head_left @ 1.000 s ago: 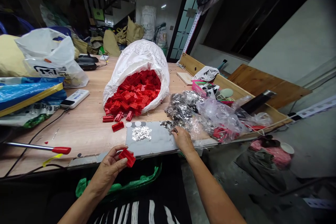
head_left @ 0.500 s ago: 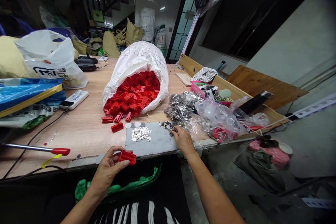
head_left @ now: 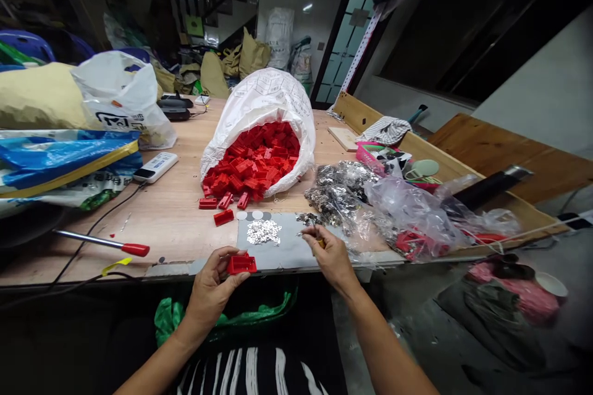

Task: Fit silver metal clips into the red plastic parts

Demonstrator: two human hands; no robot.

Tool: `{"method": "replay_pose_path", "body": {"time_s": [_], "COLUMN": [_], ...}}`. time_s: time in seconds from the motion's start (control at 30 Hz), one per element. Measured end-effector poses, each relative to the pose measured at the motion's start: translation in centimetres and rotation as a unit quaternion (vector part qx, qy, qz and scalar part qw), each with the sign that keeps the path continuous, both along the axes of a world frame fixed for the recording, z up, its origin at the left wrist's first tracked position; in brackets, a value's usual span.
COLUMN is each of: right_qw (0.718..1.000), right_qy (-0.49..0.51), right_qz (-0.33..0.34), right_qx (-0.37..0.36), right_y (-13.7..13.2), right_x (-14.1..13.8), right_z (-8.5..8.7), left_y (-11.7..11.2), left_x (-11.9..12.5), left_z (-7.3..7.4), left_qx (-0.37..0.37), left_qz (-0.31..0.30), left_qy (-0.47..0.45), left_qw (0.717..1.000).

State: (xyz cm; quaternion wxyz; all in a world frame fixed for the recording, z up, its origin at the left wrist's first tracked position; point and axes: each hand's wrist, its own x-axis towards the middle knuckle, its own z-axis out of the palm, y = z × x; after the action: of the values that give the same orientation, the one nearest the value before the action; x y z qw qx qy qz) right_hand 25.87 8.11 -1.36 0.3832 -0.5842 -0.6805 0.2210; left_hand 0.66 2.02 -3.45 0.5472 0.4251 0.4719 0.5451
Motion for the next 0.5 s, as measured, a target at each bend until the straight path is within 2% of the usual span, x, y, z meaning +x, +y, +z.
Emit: {"method": "replay_pose_path", "body": {"time_s": [0.1,0.23,0.33,0.5], "right_qw": [0.995,0.986,0.983,0.98], "right_qy": [0.046,0.037,0.006,-0.027], "right_qz": [0.086,0.159,0.185,0.196], "right_qx": [-0.026,-0.029,-0.005,0.03], "right_y": [-2.1,-3.9,-4.2,-4.0], "right_x": [-3.3,-6.7,-7.8,-8.4], "right_z": [1.0,1.2,0.7,0.1], "left_y": [-0.1,-0.2,-0.2,-0.3], "left_x": [0.1,0.0,-0.2,-0.2], "left_z": [-0.4,-1.3,-1.7,-1.5], "left_qx": [0.032,0.094,0.136,0.179], "left_qz": [0.009,0.01,0.014,0.024], "left_qy": [0.063,0.161,0.206,0.256], "left_qw": [0.997,0.982,0.969,0.95]}}
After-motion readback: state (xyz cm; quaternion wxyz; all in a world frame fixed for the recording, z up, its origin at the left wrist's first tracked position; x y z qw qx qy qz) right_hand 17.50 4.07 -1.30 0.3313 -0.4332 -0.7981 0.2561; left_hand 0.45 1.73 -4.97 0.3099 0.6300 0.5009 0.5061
